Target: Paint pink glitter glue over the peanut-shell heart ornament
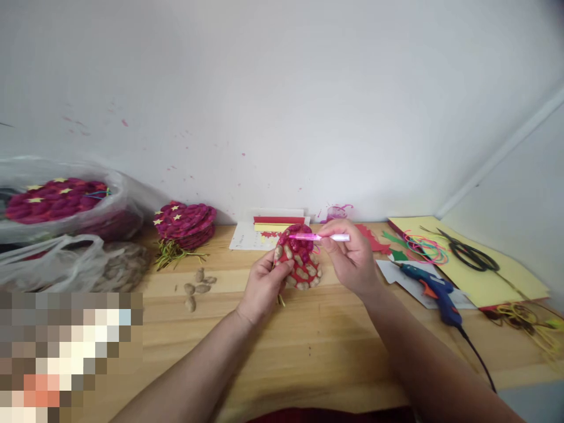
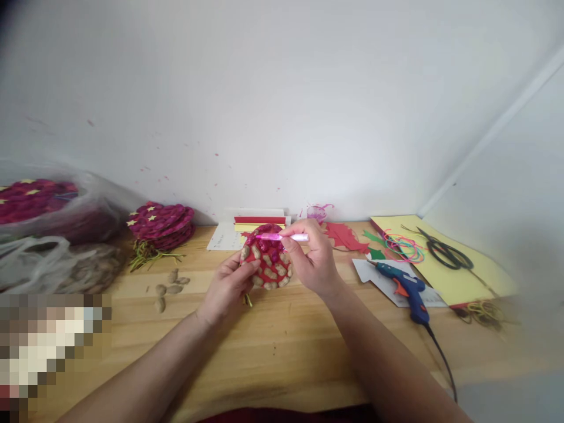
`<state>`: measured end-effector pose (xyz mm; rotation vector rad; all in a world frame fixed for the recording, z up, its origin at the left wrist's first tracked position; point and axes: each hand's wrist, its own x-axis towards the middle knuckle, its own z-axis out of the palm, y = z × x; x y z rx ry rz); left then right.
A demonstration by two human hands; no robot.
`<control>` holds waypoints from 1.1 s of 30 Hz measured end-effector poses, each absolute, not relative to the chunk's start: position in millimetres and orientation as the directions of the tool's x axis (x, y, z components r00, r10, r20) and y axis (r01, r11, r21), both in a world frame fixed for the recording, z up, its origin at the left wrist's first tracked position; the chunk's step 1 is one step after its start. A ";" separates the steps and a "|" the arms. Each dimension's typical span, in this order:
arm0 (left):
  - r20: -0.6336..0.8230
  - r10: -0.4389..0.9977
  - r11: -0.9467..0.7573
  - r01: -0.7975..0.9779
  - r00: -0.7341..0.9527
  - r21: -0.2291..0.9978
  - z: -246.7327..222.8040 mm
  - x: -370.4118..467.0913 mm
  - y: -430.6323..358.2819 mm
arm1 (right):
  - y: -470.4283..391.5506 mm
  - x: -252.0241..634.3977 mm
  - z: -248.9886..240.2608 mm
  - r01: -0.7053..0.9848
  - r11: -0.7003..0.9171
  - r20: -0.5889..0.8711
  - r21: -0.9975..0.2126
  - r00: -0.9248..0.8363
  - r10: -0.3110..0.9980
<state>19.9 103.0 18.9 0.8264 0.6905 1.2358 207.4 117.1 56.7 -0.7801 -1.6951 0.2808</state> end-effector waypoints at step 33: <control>0.220 0.970 -0.194 -0.214 0.105 0.957 9.4 16.5 111.8 | 117.4 208.5 57.5 0.338 0.714 0.745 -0.614 -0.053 0.665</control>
